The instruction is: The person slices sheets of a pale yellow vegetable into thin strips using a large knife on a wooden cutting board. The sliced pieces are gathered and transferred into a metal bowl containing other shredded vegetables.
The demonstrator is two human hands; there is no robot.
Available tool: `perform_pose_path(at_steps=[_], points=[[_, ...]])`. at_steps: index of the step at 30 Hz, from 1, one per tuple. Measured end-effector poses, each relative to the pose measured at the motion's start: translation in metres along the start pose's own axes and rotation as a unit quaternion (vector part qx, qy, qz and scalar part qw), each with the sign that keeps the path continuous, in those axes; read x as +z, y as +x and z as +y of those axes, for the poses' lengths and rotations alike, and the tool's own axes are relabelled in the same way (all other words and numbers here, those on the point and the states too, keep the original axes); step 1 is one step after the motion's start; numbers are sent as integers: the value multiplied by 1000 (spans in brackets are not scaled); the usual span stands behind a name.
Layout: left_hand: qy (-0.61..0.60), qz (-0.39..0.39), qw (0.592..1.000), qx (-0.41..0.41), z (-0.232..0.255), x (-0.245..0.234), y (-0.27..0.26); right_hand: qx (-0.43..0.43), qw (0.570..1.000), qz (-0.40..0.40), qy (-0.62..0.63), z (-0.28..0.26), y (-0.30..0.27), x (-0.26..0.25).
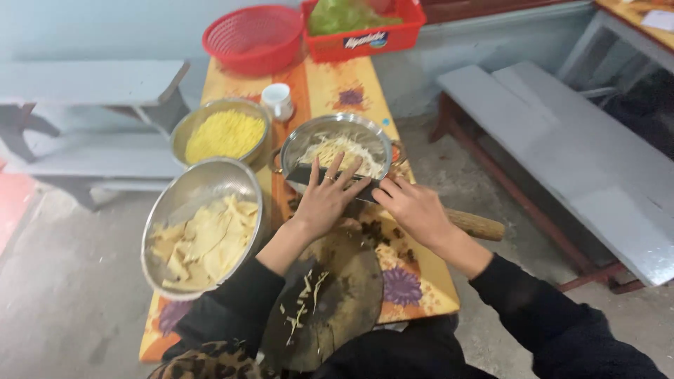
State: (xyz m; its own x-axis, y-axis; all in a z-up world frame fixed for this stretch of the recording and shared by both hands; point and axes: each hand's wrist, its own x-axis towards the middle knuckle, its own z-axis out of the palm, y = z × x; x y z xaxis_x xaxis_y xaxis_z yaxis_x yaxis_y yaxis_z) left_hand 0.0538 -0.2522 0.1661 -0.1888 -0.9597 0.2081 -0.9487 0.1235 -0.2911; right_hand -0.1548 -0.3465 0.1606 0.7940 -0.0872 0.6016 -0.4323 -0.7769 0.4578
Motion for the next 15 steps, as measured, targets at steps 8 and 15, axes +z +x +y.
perform_pose_path(at_steps=[8,15], points=[[-11,-107,993,-43,-27,45,62,46,996,-70,41,34,2,6],[-97,-191,973,-87,-55,53,57,71,989,-125,19,63,-47,17]])
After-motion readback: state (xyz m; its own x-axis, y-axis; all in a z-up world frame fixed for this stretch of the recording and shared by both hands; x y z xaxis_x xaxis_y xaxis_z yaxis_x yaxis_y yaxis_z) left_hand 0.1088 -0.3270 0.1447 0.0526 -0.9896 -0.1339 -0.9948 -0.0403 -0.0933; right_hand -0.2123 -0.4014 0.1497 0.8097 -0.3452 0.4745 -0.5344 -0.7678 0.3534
